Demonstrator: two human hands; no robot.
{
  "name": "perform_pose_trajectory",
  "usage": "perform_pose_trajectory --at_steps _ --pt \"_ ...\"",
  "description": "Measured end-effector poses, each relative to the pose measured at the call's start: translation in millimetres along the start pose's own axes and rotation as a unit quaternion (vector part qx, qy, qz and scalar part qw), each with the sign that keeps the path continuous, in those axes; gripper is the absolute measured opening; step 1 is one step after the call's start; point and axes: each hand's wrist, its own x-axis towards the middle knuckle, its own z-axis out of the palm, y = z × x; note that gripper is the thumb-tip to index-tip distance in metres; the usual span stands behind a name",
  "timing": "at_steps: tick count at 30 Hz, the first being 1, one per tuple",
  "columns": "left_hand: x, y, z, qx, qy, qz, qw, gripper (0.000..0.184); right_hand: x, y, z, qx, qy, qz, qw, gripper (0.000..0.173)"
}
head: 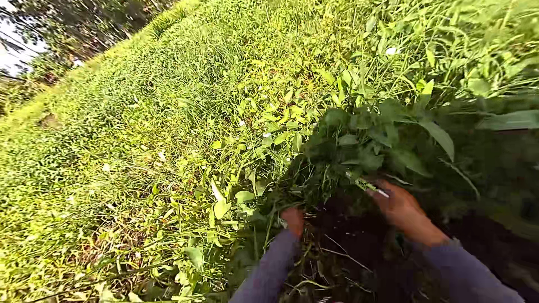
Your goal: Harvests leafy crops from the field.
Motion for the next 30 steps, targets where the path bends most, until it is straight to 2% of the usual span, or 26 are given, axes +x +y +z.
perform_pose_trajectory --at_steps 3,5,7,9,12,15,19,21,24,27,30 --pt "-34 -13 13 0.003 -0.022 0.028 0.999 0.037 -16 5 3 0.036 0.001 0.008 0.999 0.040" --pt "-47 -34 10 -0.035 -0.030 0.009 0.999 0.045 -28 2 2 0.059 -0.003 0.006 0.998 0.040" --pt "-43 -66 -7 -0.130 0.007 -0.018 0.991 0.044 -39 0 -1 0.078 0.004 0.015 0.997 0.037" --pt "-30 -97 -27 -0.256 0.059 -0.026 0.965 0.038 -50 -2 -5 0.089 -0.001 0.034 0.995 0.037" --pt "-21 -105 -52 -0.325 0.077 0.000 0.942 0.033 -62 7 -3 0.076 -0.013 0.022 0.997 0.040" --pt "-18 -78 -45 -0.265 0.043 0.028 0.963 0.033 -76 22 8 0.002 -0.068 -0.028 0.997 0.038" --pt "-17 -35 1 -0.078 -0.054 0.054 0.994 0.048 -88 28 10 -0.088 -0.112 -0.031 0.989 0.038" --pt "-26 -16 19 0.008 -0.053 0.036 0.998 0.049 -90 29 3 -0.099 -0.116 -0.016 0.988 0.038" --pt "-30 -6 23 0.082 -0.026 0.021 0.996 0.039 -93 38 -4 -0.084 -0.102 -0.030 0.991 0.038" --pt "-25 -16 17 0.081 -0.021 0.040 0.996 0.039 -94 43 -9 -0.084 -0.119 -0.010 0.989 0.037" --pt "-26 -38 4 -0.007 0.001 0.046 0.999 0.039 -97 45 -11 -0.092 -0.151 0.007 0.984 0.037"
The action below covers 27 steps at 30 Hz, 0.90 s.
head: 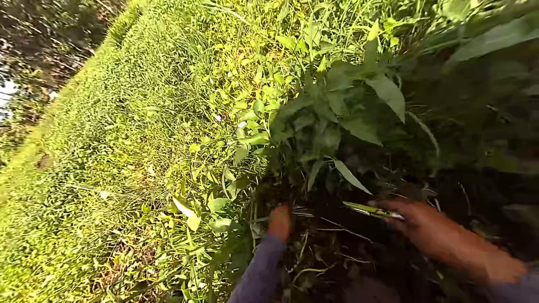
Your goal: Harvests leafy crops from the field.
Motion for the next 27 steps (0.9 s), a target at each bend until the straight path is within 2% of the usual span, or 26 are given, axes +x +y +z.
perform_pose_trajectory --at_steps 3,6,9,12,15,18,20,23,27 --pt "-3 -35 -22 -0.168 0.073 -0.035 0.983 0.035 -6 1 -1 -0.002 -0.032 -0.003 0.999 0.036" --pt "-11 -62 -51 -0.263 0.126 -0.085 0.953 0.034 -8 10 9 0.020 -0.045 -0.029 0.998 0.035" --pt "-20 -49 -58 -0.310 0.110 -0.074 0.941 0.031 -9 11 15 0.043 -0.082 -0.076 0.993 0.038" --pt "-23 -11 -42 -0.326 0.054 -0.034 0.943 0.029 -13 1 9 0.029 -0.184 -0.059 0.981 0.039" --pt "-16 23 -12 -0.274 0.002 0.019 0.961 0.034 -16 4 15 0.026 -0.241 -0.059 0.968 0.042" --pt "-18 52 13 -0.131 -0.064 0.039 0.989 0.056 -21 -2 15 0.024 -0.272 -0.027 0.962 0.043" --pt "-27 62 27 -0.072 -0.076 0.036 0.994 0.067 -22 -9 16 0.020 -0.278 -0.016 0.960 0.044" --pt "-31 63 34 -0.036 -0.070 0.029 0.996 0.065 -22 -14 20 0.010 -0.281 -0.020 0.960 0.045" --pt "-24 52 35 0.020 -0.072 0.053 0.996 0.048 -21 -12 29 0.008 -0.266 -0.043 0.963 0.045"
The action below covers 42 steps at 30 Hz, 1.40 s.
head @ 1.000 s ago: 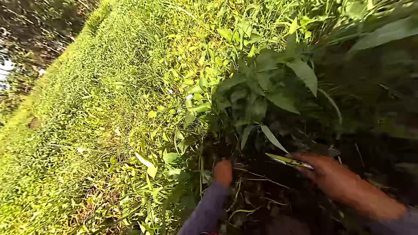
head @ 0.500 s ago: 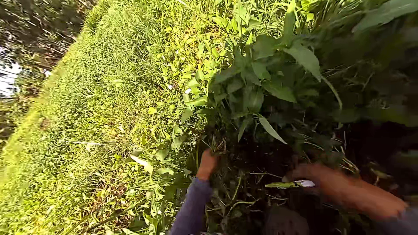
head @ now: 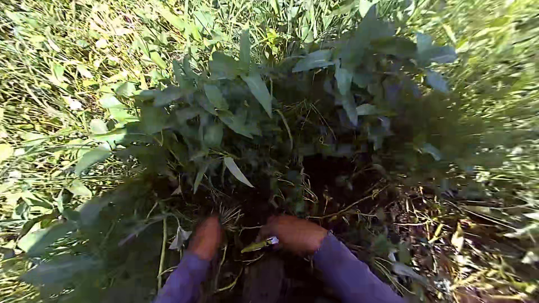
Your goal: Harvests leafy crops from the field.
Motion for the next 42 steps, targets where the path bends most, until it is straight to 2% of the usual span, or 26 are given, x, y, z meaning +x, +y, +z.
perform_pose_trajectory --at_steps 4,7,9,12,14,16,20,23,26,29,31,34,37,42 --pt "11 -6 -2 0.006 -0.034 0.032 0.999 0.045 -4 -4 0 -0.012 0.009 0.016 1.000 0.048" --pt "10 -17 -12 -0.121 -0.037 0.042 0.991 0.043 -9 -1 1 -0.018 0.019 0.019 0.999 0.048" --pt "-1 -29 -32 -0.249 0.006 0.027 0.968 0.036 -11 -1 3 -0.024 0.009 0.022 0.999 0.048" --pt "-19 -50 -73 -0.398 0.102 0.005 0.912 0.031 -11 -3 10 -0.010 -0.017 0.014 1.000 0.044" --pt "-28 -52 -96 -0.428 0.136 -0.008 0.893 0.032 -7 -2 18 0.002 -0.033 0.009 0.999 0.042" --pt "-33 -49 -102 -0.422 0.142 -0.001 0.896 0.031 -3 -3 23 0.000 -0.040 0.007 0.999 0.041" --pt "-16 -34 -51 -0.330 0.109 0.049 0.936 0.039 3 -7 21 -0.023 -0.048 0.005 0.999 0.042" --pt "-7 -12 -17 -0.289 0.070 0.046 0.954 0.044 1 -8 15 -0.027 -0.058 0.014 0.998 0.043" --pt "-17 -7 5 -0.286 0.016 0.045 0.957 0.046 -12 -8 4 -0.004 -0.052 0.021 0.998 0.042" --pt "-35 -2 26 -0.164 -0.012 0.049 0.985 0.049 -17 1 -2 -0.004 -0.054 0.018 0.998 0.043" --pt "-43 3 36 -0.127 -0.011 0.055 0.990 0.057 -15 1 0 -0.001 -0.064 0.031 0.997 0.043" --pt "-37 7 45 -0.247 0.001 0.056 0.967 0.057 -10 0 11 0.012 -0.063 0.028 0.998 0.043" --pt "-30 8 51 -0.424 -0.025 0.011 0.905 0.053 -5 5 22 0.004 -0.061 0.005 0.998 0.047" --pt "-37 3 45 -0.511 -0.100 -0.051 0.852 0.047 -11 4 15 0.005 -0.065 0.014 0.998 0.046"
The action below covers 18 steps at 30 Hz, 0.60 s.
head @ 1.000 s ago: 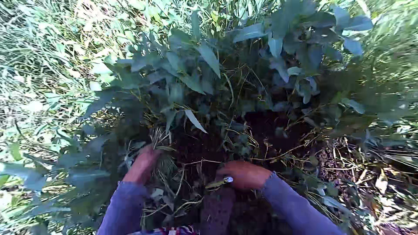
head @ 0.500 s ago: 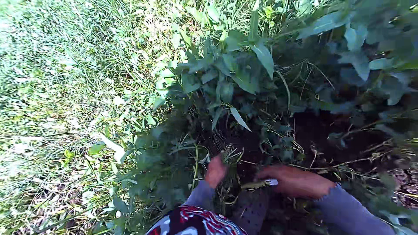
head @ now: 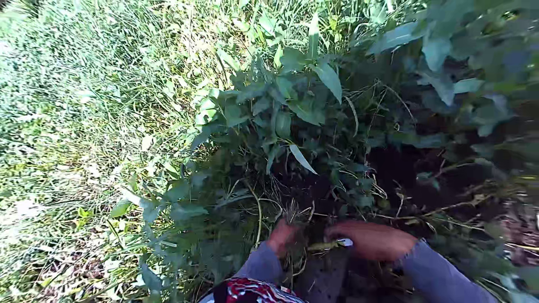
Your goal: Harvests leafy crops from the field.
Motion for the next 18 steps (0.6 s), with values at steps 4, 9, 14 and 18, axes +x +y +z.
perform_pose_trajectory --at_steps 4,9,14,18 --pt "-12 12 -9 -0.056 0.032 -0.023 0.998 0.037 1 -3 -4 0.002 0.003 0.004 1.000 0.045" --pt "-46 16 -76 -0.073 0.088 0.012 0.993 0.036 -2 -2 -8 0.017 0.012 -0.003 1.000 0.045" --pt "-106 53 -186 -0.090 0.242 0.106 0.960 0.024 -8 -2 -25 0.019 0.024 -0.004 1.000 0.043" --pt "-165 120 -255 0.025 0.350 0.205 0.914 0.024 -6 -2 -36 0.014 0.045 -0.026 0.999 0.039"
